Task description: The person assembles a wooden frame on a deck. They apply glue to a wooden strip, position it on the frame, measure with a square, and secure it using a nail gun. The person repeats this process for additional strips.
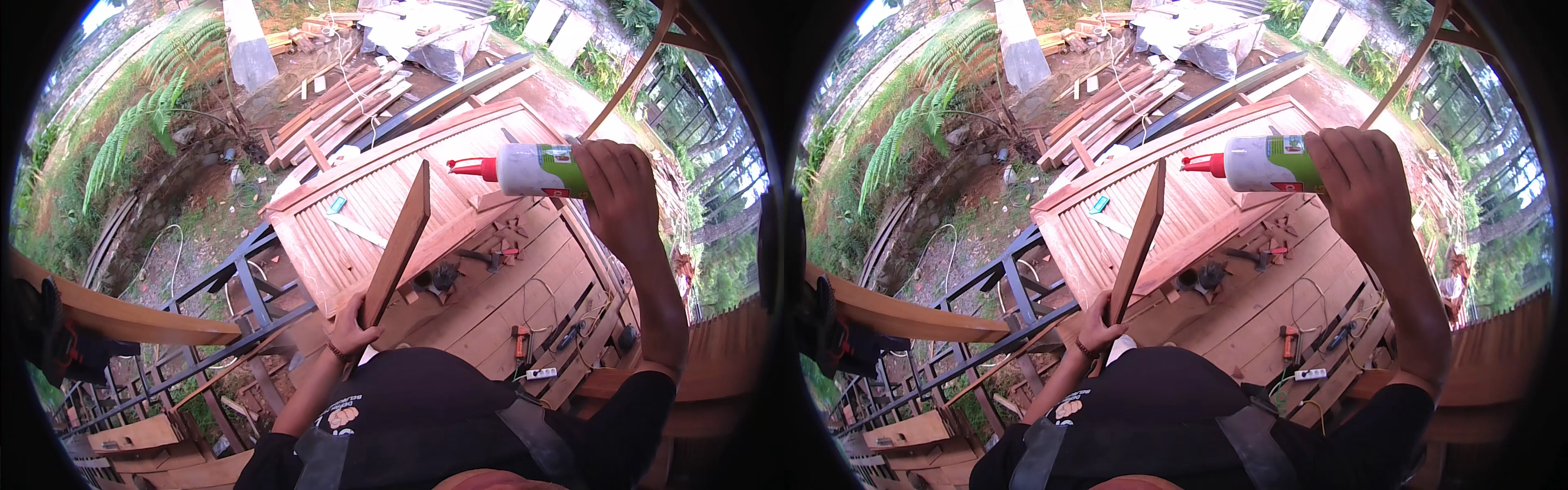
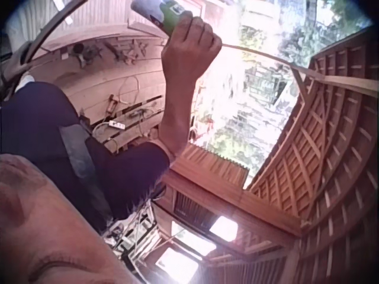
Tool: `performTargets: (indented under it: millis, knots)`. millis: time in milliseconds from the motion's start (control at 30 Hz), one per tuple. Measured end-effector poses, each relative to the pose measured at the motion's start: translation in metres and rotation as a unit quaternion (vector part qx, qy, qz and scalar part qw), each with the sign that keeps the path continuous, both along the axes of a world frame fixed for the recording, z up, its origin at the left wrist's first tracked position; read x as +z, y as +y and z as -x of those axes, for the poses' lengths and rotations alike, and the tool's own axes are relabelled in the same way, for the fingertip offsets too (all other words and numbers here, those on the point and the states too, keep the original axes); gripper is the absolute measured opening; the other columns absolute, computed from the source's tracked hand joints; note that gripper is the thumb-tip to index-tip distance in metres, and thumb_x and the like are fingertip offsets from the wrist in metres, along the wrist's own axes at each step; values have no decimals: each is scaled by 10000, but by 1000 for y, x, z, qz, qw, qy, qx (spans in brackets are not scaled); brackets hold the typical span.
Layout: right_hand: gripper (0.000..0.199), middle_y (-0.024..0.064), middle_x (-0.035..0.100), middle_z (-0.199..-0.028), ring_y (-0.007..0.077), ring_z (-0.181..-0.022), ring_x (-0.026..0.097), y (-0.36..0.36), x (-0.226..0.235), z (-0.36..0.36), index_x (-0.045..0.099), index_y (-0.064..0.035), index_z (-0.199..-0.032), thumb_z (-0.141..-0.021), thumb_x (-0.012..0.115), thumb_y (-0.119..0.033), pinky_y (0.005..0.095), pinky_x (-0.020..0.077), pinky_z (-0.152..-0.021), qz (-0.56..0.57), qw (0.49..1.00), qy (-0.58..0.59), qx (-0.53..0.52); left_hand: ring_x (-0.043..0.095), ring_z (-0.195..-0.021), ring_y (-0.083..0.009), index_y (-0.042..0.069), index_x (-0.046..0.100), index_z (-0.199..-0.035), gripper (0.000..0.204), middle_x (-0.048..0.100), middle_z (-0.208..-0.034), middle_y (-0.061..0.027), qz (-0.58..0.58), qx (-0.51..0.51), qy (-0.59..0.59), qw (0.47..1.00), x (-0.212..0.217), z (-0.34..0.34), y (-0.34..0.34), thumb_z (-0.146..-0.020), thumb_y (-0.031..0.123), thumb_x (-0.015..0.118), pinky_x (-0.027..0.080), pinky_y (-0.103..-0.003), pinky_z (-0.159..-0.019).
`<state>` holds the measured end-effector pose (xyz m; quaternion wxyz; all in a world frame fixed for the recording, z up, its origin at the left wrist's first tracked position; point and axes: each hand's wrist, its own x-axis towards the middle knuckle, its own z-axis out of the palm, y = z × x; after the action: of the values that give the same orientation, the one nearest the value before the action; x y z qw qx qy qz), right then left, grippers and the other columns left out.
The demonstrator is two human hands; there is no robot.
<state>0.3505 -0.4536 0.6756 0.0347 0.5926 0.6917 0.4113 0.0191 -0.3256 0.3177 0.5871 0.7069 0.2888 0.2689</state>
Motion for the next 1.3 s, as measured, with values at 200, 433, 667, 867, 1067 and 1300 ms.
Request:
performTargets:
  millis: [200,433,667,867,1067,1300]
  knots:
    - [470,99,612,-1101,256,-1063,579,13,10,8,601,-23,-1160,-706,703,-87,430,428,-952,20,999,-34,19,560,-1072,-216,-19,510,-1253,740,594,-1110,-132,39,-41,-26,998,2,-1,-11,-615,259,762,430,-341,-963]
    - [357,105,629,-1055,252,-1033,593,27,8,8,616,-16,-1121,-771,622,-91,424,430,-943,47,995,-78,37,568,-1048,-216,-18,512,-1249,728,594,-1083,-131,42,-56,-2,998,-3,4,-17,-629,277,755,436,-339,-946]
    - [350,106,631,-1041,248,-1020,597,35,11,9,610,-12,-1119,-783,623,-108,420,418,-939,49,995,-78,44,580,-1030,-221,-8,512,-1248,738,601,-1083,-139,30,-56,3,998,-6,6,-21,-622,295,758,450,-343,-925]
    - [358,105,631,-1040,246,-1016,599,38,12,9,609,-13,-1112,-766,644,-101,419,419,-921,53,995,-77,44,581,-1035,-225,-4,508,-1251,745,600,-1086,-143,38,-56,-8,998,-2,7,-22,-622,300,764,448,-343,-930]
    - [353,107,634,-1036,247,-1011,602,37,12,13,611,-13,-1102,-761,648,-94,415,422,-925,50,995,-81,41,522,-1031,-171,-9,511,-1231,722,551,-1075,-75,67,-58,-13,996,-3,7,-22,-612,267,760,414,-309,-923]
    - [359,103,639,-1022,247,-998,607,36,14,18,621,-15,-1088,-738,657,-85,421,434,-919,53,994,-74,57,582,-1042,-227,-22,509,-1256,760,600,-1098,-149,48,-54,-20,997,-1,7,-21,-614,300,754,448,-342,-934]
